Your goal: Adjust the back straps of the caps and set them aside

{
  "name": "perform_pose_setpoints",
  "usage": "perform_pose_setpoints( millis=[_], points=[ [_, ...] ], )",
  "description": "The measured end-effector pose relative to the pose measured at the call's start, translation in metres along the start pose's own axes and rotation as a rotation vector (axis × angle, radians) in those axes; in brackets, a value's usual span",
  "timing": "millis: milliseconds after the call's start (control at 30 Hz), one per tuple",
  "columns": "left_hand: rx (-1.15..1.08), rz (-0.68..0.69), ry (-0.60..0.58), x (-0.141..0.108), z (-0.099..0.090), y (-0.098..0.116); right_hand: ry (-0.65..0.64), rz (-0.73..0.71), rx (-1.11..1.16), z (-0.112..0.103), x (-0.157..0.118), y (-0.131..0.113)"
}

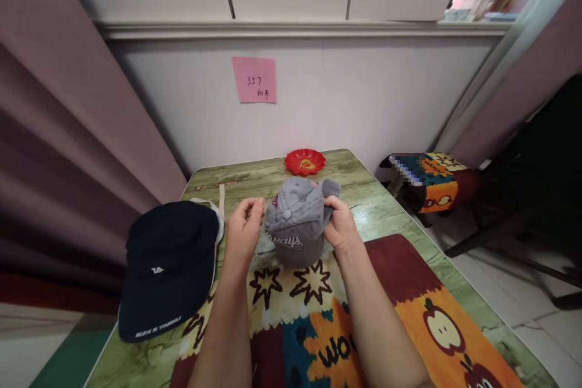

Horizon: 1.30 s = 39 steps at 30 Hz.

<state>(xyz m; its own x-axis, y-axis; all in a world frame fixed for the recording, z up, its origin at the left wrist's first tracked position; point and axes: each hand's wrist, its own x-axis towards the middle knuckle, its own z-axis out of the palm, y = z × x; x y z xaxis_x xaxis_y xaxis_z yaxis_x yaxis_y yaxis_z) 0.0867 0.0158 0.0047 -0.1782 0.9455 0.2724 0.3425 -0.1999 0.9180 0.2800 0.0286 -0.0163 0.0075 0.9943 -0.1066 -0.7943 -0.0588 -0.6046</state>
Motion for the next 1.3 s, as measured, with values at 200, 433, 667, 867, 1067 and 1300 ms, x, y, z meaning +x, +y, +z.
perform_pose_setpoints(
  millis=[200,433,667,867,1067,1300],
  points=[
    [0.079,-0.257,-0.220,0.002,-0.005,-0.009,-0.008,-0.081,-0.333,0.006,-0.007,-0.005],
    [-0.201,-0.395,-0.433,-0.002,-0.005,-0.014,-0.099,-0.083,-0.400,0.005,-0.014,-0.004],
    [-0.169,-0.115,-0.248,0.005,-0.001,-0.027,-0.105,-0.365,-0.484,0.002,-0.009,-0.002],
    [0.317,0.012,-0.076,0.012,0.008,-0.070,-0.040,-0.307,-0.984,-0.030,0.013,0.016],
    [0.388,0.027,0.001,0.017,-0.009,-0.074,-0.197,-0.058,-1.019,-0.043,0.013,0.016],
    [0.468,0.218,-0.240,0.006,0.016,-0.051,-0.176,-0.210,-0.901,-0.024,0.003,0.000]
  ],
)
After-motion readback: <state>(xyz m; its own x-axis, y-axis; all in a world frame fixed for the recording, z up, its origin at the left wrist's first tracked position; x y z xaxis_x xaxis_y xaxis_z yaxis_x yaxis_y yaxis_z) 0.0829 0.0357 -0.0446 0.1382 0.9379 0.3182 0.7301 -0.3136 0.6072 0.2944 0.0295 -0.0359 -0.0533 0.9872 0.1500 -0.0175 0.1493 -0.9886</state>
